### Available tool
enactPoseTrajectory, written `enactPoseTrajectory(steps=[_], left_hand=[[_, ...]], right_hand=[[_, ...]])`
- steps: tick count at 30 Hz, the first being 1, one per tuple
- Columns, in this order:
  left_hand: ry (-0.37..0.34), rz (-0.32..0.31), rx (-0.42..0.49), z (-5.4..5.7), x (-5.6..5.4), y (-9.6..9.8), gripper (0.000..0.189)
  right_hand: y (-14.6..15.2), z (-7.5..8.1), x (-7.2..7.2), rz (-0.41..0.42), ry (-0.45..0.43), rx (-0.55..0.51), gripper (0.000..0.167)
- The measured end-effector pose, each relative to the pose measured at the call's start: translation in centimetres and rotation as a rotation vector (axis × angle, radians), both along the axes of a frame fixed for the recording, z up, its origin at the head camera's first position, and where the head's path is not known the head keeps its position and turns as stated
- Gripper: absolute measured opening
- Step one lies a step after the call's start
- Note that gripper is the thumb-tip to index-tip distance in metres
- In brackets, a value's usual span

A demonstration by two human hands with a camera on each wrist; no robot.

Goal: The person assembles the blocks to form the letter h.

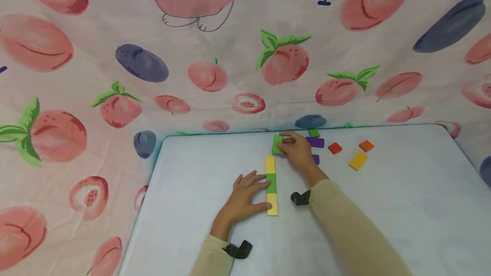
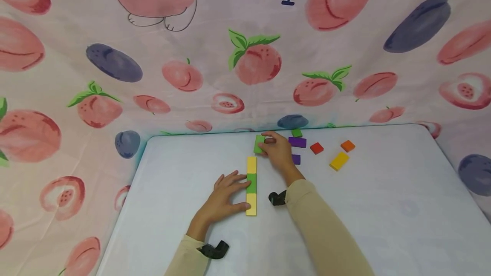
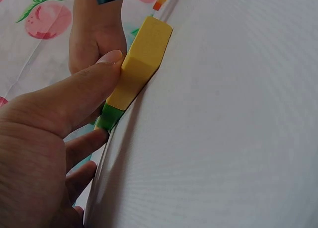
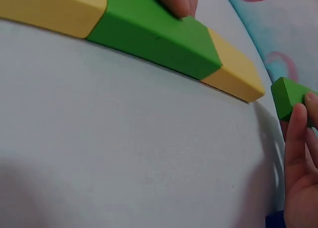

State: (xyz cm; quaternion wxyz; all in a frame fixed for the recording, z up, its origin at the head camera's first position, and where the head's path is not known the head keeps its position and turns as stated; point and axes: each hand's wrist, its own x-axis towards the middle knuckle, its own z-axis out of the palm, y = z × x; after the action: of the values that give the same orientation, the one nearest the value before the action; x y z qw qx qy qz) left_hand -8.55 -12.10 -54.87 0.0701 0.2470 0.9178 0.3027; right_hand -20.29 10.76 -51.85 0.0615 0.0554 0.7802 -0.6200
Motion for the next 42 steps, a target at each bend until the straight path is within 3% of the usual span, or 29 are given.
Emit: enactPoseTrajectory(steps=[6, 11, 26, 28, 35, 42], left_hand=[[0.021, -0.005, -0.008, 0.1, 0.0, 0.0, 0.066], [0.011, 0.001, -0.015, 0.2, 0.1, 0.1, 0.066], [0.026, -0.005, -0.022, 0.3, 0.1, 0.0, 0.065], [0.026, -0.009, -0.02, 0.3, 0.1, 0.0, 0.065], [0.031, -0.008, -0.01, 0.3, 0.0, 0.0, 0.065], [0.03, -0.012, -0.008, 0.1, 0.0, 0.0, 0.065]], right_hand=[[-1.0, 0.2, -0.4, -0.023, 0.007, 0.137, 0.038], [-1.3, 0.2, -0.6, 0.015, 0.015, 0.28, 0.037], [-1.3, -0.5, -1.0, 0.096, 0.036, 0.502, 0.04], [-1.1, -0.6, -1.1, 0.129, 0.029, 0.515, 0.043], [0.2, -0.2, -1.4, 0.259, -0.054, 0.396, 0.047], [0.2, -0.3, -1.3, 0.325, 0.043, 0.542, 0.047]])
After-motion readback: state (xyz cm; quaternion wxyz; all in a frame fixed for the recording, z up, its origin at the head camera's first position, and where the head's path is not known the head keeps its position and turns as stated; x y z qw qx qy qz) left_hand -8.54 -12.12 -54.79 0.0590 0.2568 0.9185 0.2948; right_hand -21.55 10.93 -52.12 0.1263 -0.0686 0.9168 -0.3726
